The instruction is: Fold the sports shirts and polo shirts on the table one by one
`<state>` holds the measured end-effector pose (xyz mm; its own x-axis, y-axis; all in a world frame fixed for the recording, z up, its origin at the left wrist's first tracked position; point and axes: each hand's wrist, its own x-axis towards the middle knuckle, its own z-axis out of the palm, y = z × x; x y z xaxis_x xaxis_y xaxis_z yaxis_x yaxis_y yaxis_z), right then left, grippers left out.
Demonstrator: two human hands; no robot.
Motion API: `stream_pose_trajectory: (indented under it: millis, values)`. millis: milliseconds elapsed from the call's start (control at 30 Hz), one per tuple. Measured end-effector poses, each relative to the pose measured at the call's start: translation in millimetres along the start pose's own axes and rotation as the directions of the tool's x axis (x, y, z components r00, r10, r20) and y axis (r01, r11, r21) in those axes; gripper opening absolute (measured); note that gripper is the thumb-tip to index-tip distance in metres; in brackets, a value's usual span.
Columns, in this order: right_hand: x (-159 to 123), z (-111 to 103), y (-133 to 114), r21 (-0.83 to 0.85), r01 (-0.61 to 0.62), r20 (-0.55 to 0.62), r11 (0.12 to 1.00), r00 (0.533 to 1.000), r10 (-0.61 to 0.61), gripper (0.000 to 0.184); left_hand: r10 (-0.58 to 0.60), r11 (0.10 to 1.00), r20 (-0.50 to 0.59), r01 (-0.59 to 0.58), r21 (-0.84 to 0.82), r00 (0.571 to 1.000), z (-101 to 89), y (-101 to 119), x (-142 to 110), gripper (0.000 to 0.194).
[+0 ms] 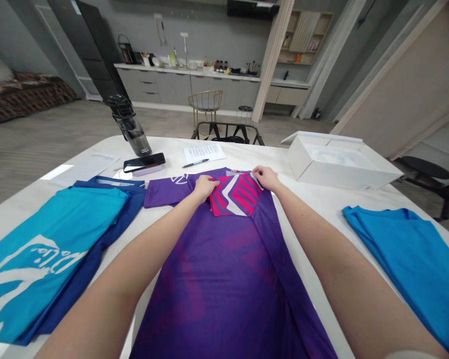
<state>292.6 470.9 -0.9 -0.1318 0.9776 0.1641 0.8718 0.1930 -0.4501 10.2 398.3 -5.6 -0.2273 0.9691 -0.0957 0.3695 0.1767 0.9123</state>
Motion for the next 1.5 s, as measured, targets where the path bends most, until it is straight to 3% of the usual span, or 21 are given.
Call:
stream_pose_trajectory:
  millis: [167, 367, 467, 567, 667, 767, 867, 967, 1033, 1067, 1167, 1233, 1500]
  values:
    - [0.9, 18.8, -7.9, -0.063, 0.032, -0.005, 0.998, 0.999, -0.032, 0.025, 0.145, 0.964, -0.093, -0.12, 0.236, 0.985, -9.2, -10.3, 1.0, 0.014]
    - [-0.4, 20.3, -21.9, -0.111, 0.016, -0.027, 0.994, 0.999, -0.019, 0.027, 0.088, 0.937, -0.107, -0.046, 0.346, 0.99, -16.7, -12.0, 1.6, 0.021]
    - [-12.2, 23.1, -27.0, -0.163, 0.007, -0.057, 0.987, 0.998, -0.016, 0.032, 0.25, 0.847, -0.148, -0.141, 0.513, 0.957, -18.8, -8.6, -12.1, 0.037]
    - [-29.1, 22.0, -30.6, -0.218, 0.059, -0.101, 0.974, 0.991, -0.083, 0.037, 0.511, 0.649, -0.01, -0.378, 0.66, 0.86, -13.4, -4.8, -32.6, 0.044]
    - [-50.9, 19.2, -33.1, -0.233, 0.097, -0.03, 0.968, 0.994, -0.107, 0.044, 0.524, 0.517, 0.289, -0.569, 0.64, 0.801, -3.2, -8.6, -48.4, 0.044]
    - [-81.0, 17.4, -35.2, -0.234, 0.122, 0.153, 0.964, 0.984, -0.087, 0.053, 0.361, 0.513, 0.44, -0.57, 0.642, 0.822, 2.3, -19.2, -57.9, 0.054]
    - [-120.4, 13.2, -38.5, -0.23, 0.11, 0.253, 0.967, 0.966, -0.05, 0.056, 0.284, 0.528, 0.406, -0.495, 0.69, 0.869, -0.6, -26.2, -69.1, 0.061]
    - [-166.1, 2.8, -43.4, -0.202, 0.107, 0.235, 0.973, 0.97, -0.058, 0.054, 0.313, 0.519, 0.376, -0.488, 0.701, 0.872, -4.0, -25.0, -89.5, 0.06]
    - [-198.8, -6.8, -47.0, -0.176, 0.122, 0.196, 0.977, 0.977, -0.086, 0.049, 0.389, 0.491, 0.415, -0.566, 0.662, 0.823, -1.9, -21.3, -108.7, 0.055]
    - [-215.7, -11.9, -48.9, -0.167, 0.135, 0.175, 0.977, 0.979, -0.106, 0.045, 0.432, 0.468, 0.455, -0.625, 0.624, 0.778, 0.9, -19.1, -119.5, 0.051]
    - [-267.3, -27.0, -54.3, -0.177, 0.176, 0.124, 0.968, 0.98, -0.156, 0.034, 0.523, 0.376, 0.607, -0.801, 0.466, 0.599, 13.6, -12.4, -154.5, 0.041]
    - [-300.7, -36.0, -57.3, -0.2, 0.185, 0.122, 0.962, 0.979, -0.163, 0.03, 0.546, 0.317, 0.67, -0.864, 0.391, 0.503, 22.9, -8.3, -177.6, 0.037]
    - [-399.7, -72.5, -59.1, -0.219, 0.118, 0.225, 0.969, 0.972, -0.068, 0.025, 0.567, 0.192, 0.748, -0.939, 0.287, 0.345, 45.6, 0.9, -243.8, 0.029]
